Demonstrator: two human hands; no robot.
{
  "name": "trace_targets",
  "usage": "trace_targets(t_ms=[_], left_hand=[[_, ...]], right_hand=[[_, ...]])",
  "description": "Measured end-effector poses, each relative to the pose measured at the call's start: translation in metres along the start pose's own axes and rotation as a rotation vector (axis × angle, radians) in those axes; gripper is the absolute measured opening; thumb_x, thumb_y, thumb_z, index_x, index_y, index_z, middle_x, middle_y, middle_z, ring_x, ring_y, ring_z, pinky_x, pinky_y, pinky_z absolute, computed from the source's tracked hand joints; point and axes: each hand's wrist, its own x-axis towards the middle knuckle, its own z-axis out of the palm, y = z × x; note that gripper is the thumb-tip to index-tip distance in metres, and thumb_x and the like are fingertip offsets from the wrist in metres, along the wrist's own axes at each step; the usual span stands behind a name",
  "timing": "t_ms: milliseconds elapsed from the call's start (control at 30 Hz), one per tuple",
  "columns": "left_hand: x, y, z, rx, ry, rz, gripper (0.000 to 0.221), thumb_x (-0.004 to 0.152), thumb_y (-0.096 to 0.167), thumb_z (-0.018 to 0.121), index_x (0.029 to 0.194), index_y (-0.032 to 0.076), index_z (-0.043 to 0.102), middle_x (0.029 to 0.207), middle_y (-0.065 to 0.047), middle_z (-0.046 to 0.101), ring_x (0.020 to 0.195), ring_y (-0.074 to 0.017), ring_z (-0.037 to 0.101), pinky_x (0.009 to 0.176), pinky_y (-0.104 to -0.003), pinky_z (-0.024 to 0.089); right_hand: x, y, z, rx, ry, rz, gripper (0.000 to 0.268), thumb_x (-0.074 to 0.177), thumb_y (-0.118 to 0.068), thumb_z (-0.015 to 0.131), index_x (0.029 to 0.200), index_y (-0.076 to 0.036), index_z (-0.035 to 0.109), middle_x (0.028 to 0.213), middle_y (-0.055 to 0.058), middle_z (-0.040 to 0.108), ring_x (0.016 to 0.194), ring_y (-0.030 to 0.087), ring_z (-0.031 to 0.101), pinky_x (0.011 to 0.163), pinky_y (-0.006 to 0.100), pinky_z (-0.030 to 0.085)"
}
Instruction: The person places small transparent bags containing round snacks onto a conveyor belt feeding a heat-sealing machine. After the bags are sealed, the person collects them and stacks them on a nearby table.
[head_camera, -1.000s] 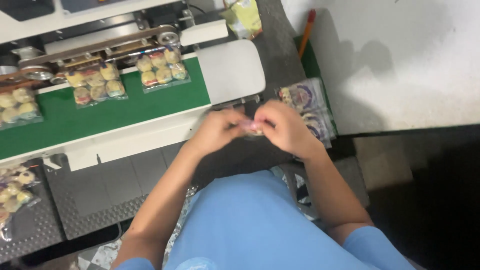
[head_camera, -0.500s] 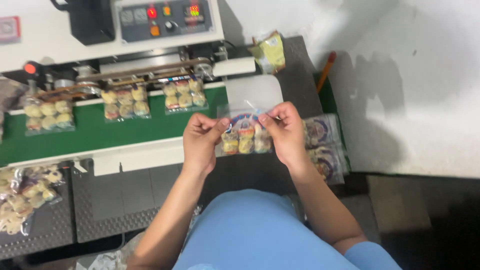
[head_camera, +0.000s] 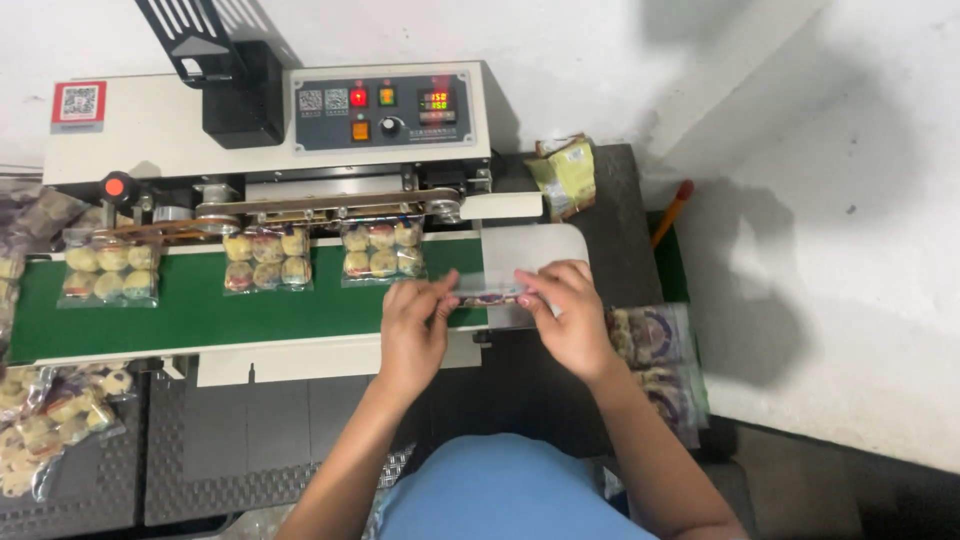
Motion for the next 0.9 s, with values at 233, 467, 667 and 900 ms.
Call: trace_targets(t_ms=[233,467,667,900], left_hand=[[0.009,-0.020,0.028,-0.063,-0.031,-0.173,0.006,0.094,0.008,0.077,0.099,0.011,0.076,0.117,-0.010,0.059,0.119,-0.0386,0.062,0.103,-0.048,0.050],[0.036,-0.075,0.110,-0.805,0.204,-1.019,0.035,0.086,0.010,0.085,0.108,0.010,0.057,0.083,0.001,0.068,0.067,-0.0086,0.062,0.054,-0.022,0.054],[0.048,-0.061,0.087,-0.895,0.231,-1.036,0.044,0.091,-0.002,0.073,0.125,0.007,0.048,0.107,-0.011,0.076,0.080,-0.0103,0.070,0.068,-0.023,0.063],[0.003,-0.062,0.036,-0.697,0.242,-0.728,0.016,0.100,-0.009,0.063,0.113,-0.002,0.055,0.117,-0.021,0.076,0.111,-0.0249,0.075,0.097,-0.039,0.065]], right_hand=[[-0.002,0.021,0.022,-0.245,0.142,-0.004,0.007,0.097,-0.027,0.079,0.098,-0.021,0.078,0.094,-0.005,0.048,0.098,0.023,0.056,0.090,0.037,0.048],[0.048,0.075,0.053,0.130,0.295,0.612,0.009,0.094,-0.014,0.081,0.087,-0.011,0.076,0.072,0.008,0.069,0.073,0.018,0.065,0.071,0.036,0.053],[0.074,0.115,0.088,0.116,0.392,0.696,0.006,0.087,-0.020,0.087,0.088,-0.016,0.082,0.070,0.005,0.073,0.070,0.016,0.066,0.065,0.034,0.053],[0.090,0.086,0.120,-0.019,0.327,0.690,0.013,0.085,-0.027,0.088,0.086,-0.016,0.082,0.072,0.005,0.075,0.076,0.029,0.074,0.069,0.039,0.056]])
